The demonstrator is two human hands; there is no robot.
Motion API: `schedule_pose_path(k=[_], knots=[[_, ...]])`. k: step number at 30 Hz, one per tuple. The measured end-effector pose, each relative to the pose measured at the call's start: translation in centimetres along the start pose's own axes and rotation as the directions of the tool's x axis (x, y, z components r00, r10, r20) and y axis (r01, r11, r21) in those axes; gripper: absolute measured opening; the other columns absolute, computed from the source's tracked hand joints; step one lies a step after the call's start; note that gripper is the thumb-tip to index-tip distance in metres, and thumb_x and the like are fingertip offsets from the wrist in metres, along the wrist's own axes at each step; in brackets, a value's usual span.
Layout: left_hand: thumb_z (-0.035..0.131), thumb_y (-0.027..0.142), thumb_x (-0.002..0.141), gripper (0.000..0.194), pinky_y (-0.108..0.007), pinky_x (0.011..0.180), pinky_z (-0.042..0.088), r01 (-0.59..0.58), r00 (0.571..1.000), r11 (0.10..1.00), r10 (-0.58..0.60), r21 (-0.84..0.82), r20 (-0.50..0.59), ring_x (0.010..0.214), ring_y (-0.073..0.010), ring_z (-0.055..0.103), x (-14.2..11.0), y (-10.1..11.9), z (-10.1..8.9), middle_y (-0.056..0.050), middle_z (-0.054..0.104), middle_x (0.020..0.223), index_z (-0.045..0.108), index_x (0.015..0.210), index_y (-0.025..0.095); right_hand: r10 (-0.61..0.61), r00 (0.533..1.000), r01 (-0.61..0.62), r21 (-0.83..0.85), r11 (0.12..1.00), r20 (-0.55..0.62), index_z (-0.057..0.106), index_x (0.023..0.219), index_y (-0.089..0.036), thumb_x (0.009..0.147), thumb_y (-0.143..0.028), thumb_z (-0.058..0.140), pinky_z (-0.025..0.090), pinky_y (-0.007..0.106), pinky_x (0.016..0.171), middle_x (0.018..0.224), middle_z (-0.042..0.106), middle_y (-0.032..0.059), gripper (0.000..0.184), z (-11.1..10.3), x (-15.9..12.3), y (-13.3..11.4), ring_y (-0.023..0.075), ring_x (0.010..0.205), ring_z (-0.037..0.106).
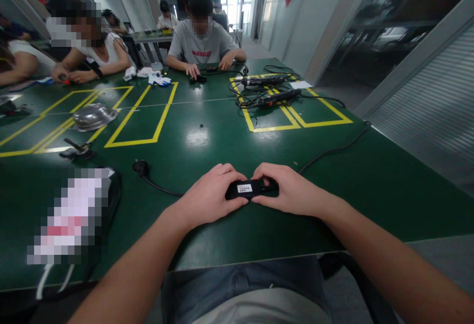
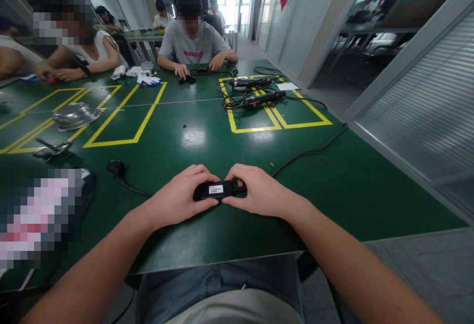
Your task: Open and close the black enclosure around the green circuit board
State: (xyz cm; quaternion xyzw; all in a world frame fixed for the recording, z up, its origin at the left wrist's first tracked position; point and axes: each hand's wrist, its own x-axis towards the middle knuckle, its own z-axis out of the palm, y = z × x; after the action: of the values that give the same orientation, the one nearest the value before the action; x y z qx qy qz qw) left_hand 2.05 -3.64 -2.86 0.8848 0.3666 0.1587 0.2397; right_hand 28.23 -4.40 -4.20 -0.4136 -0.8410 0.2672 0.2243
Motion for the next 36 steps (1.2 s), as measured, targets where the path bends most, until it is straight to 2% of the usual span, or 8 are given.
schedule_pose_path(k=[15,21,25,29,31,33,35,36], knots=[[0.083,0.03,0.096,0.028,-0.042,0.099,0.058,-0.017,1.0,0.999,0.017,0.027,-0.006,0.113,-0.0277,0.07,0.0,0.2,0.1,-0.007,0.073,0.116,0.075,0.123,0.023,-0.008,1.0,0.008,-0.011,1.0,0.005,0.068,0.103,-0.023,0.088,-0.026,0.085,0.049,0.031,0.072,0.09,0.067,0.0002,0.022,-0.1,0.0,-0.2,0.0193,0.079,0.063],[0.074,0.034,0.103,0.026,-0.044,0.102,0.058,0.006,0.998,1.0,-0.006,-0.005,-0.058,0.112,-0.0277,0.071,0.2,0.1,-0.4,-0.009,0.076,0.118,0.075,0.125,0.021,0.041,0.998,-0.036,0.086,0.996,-0.048,0.052,0.129,-0.025,0.093,-0.036,0.08,0.052,0.034,0.074,0.106,0.073,0.0051,0.047,-0.2,-0.3,0.0,0.0203,0.081,0.065],[0.069,0.036,0.106,0.03,-0.047,0.104,0.057,0.127,0.978,0.983,-0.102,0.13,-0.183,0.115,-0.0299,0.068,0.4,-0.7,-0.7,-0.01,0.076,0.121,0.074,0.132,0.021,0.028,0.999,-0.026,0.087,0.996,-0.027,0.053,0.113,-0.026,0.096,-0.028,0.07,0.051,0.033,0.073,0.098,0.071,0.003,0.024,-0.5,-0.2,-0.2,0.0195,0.079,0.064],[0.067,0.028,0.105,0.034,-0.05,0.105,0.057,0.207,0.974,0.944,-0.173,0.258,-0.148,0.117,-0.032,0.066,0.6,-1.6,-0.5,-0.012,0.076,0.128,0.072,0.138,0.02,-0.002,1.0,0.002,0.009,1.0,0.012,0.06,0.098,-0.025,0.095,-0.022,0.068,0.049,0.032,0.072,0.087,0.068,0.0017,0.009,-0.7,0.0,-0.3,0.0195,0.076,0.061],[0.067,0.027,0.104,0.035,-0.051,0.107,0.056,0.211,0.973,0.938,-0.176,0.274,-0.15,0.118,-0.0328,0.066,0.6,-1.7,-0.5,-0.013,0.075,0.131,0.071,0.138,0.019,-0.006,1.0,0.006,0.002,1.0,0.021,0.061,0.096,-0.024,0.095,-0.021,0.067,0.048,0.032,0.071,0.084,0.067,0.0013,0.006,-0.6,0.0,-0.3,0.0189,0.075,0.06],[0.068,0.027,0.102,0.033,-0.051,0.107,0.056,0.213,0.965,0.94,-0.159,0.268,-0.209,0.119,-0.0331,0.066,0.4,-1.5,-0.7,-0.013,0.073,0.131,0.071,0.134,0.019,-0.009,1.0,0.009,0.003,1.0,0.023,0.062,0.095,-0.024,0.095,-0.019,0.066,0.047,0.031,0.07,0.083,0.067,0.0009,0.006,-0.6,0.0,-0.2,0.0183,0.074,0.059],[0.069,0.028,0.101,0.025,-0.047,0.1,0.057,0.202,0.959,0.954,-0.147,0.22,-0.242,0.113,-0.0309,0.069,0.1,-1.1,-1.0,-0.011,0.073,0.122,0.071,0.124,0.02,-0.011,1.0,0.011,0.007,1.0,0.028,0.062,0.094,-0.024,0.094,-0.019,0.067,0.046,0.031,0.07,0.083,0.066,0.0007,0.007,-0.5,0.0,-0.2,0.0183,0.074,0.059],[0.069,0.029,0.1,0.019,-0.043,0.092,0.057,0.186,0.966,0.966,-0.145,0.182,-0.215,0.105,-0.0287,0.07,0.0,-0.8,-1.2,-0.009,0.073,0.114,0.07,0.117,0.021,-0.012,0.999,0.012,0.01,1.0,0.03,0.062,0.094,-0.024,0.094,-0.02,0.068,0.046,0.031,0.069,0.083,0.066,0.0007,0.007,-0.5,0.0,-0.2,0.0185,0.074,0.059]])
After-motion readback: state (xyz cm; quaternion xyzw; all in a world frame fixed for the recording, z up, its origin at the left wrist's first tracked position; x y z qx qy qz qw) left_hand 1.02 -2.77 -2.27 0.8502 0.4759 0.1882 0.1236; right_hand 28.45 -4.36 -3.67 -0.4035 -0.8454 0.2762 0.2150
